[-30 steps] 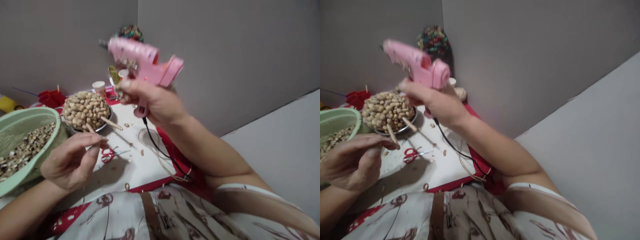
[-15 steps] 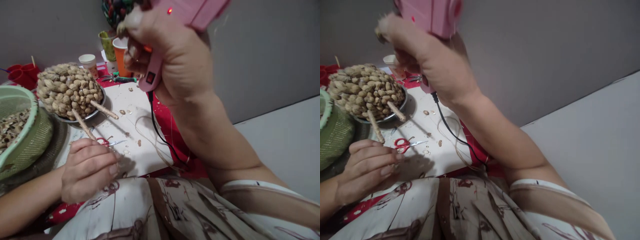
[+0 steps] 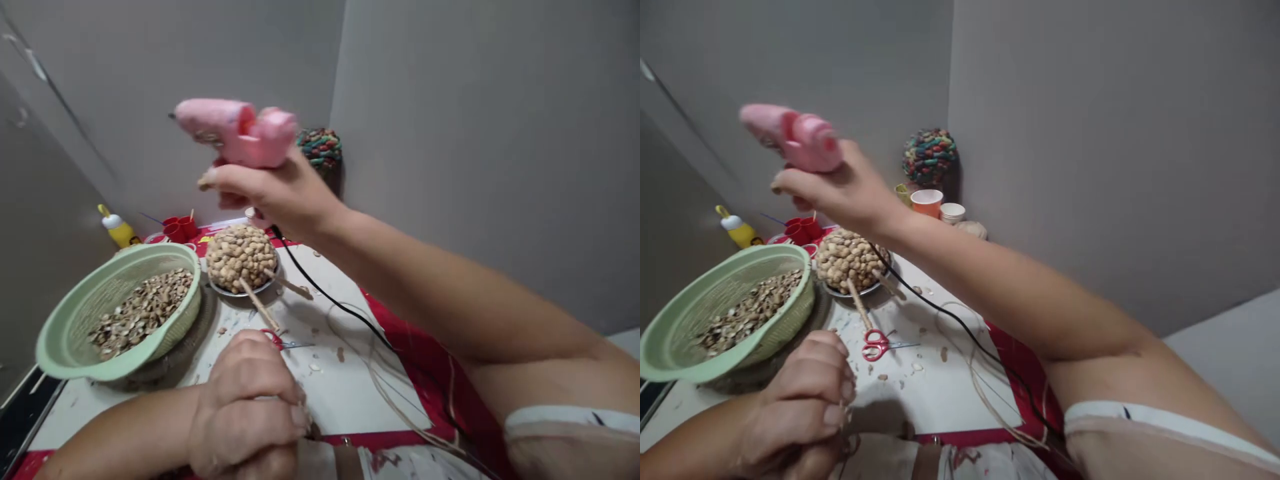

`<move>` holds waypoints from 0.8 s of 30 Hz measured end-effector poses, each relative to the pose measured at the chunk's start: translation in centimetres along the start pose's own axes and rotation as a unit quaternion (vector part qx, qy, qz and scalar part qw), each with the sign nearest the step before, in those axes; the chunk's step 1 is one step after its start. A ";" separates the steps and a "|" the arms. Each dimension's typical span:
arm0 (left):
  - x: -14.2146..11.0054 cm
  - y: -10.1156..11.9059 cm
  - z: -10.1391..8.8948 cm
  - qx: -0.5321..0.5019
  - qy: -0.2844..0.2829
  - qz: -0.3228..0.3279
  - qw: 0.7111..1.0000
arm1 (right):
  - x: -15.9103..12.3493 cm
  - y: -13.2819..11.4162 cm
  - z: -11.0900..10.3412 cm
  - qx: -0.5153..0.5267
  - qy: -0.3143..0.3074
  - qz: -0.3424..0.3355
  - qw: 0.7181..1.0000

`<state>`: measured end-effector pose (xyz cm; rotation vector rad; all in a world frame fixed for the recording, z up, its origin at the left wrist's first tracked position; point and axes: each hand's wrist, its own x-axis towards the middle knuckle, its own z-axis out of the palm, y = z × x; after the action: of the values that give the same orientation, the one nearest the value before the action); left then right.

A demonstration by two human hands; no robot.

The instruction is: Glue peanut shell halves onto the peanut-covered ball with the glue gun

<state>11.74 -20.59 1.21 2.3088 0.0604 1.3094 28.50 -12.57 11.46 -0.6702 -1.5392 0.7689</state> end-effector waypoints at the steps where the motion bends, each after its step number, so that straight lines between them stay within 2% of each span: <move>1: 0.5 0.3 0.3 0.001 0.044 0.011 0.999 | 1.4 0.4 1.4 -0.025 -0.047 0.017 0.998; 2: 0.9 0.4 0.6 -0.001 0.067 -0.002 0.998 | 2.6 1.0 2.7 -0.061 -0.115 0.058 0.990; 3: 1.3 0.3 0.8 -0.003 0.130 -0.024 0.991 | 3.5 1.6 3.6 -0.095 -0.165 0.102 0.976; 4: 1.5 0.1 0.9 -0.010 0.191 -0.048 0.980 | 4.1 2.2 4.1 -0.110 -0.181 0.122 0.970; 6: 2.1 -0.6 0.5 -0.043 0.301 -0.099 0.947 | 4.5 3.1 3.9 -0.094 -0.174 0.117 0.973; 7: 2.4 -1.1 0.0 -0.067 0.337 -0.121 0.931 | 4.3 3.3 3.3 -0.071 -0.163 0.106 0.978; 10: 3.6 -2.7 -1.9 -0.128 0.390 -0.163 0.897 | 2.5 2.9 0.4 -0.020 -0.134 0.080 0.988; 14: 4.6 -4.1 -3.4 -0.150 0.385 -0.192 0.890 | -1.0 1.3 -2.1 0.003 -0.154 0.033 0.987; 18: 4.6 -4.1 -3.0 -0.154 0.336 -0.241 0.897 | -3.6 0.6 -2.3 -0.061 -0.197 -0.040 0.978; 21: 4.7 -3.8 -2.7 -0.156 0.294 -0.270 0.903 | -4.7 0.7 -2.5 -0.153 -0.172 -0.075 0.970; 24: 5.1 -3.7 -2.5 -0.196 0.248 -0.283 0.905 | -5.5 1.0 -3.3 -0.178 -0.160 -0.100 0.966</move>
<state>13.16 -15.02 4.79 1.4230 0.5403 1.3923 32.30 -15.97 7.54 -0.6598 -2.0368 0.4638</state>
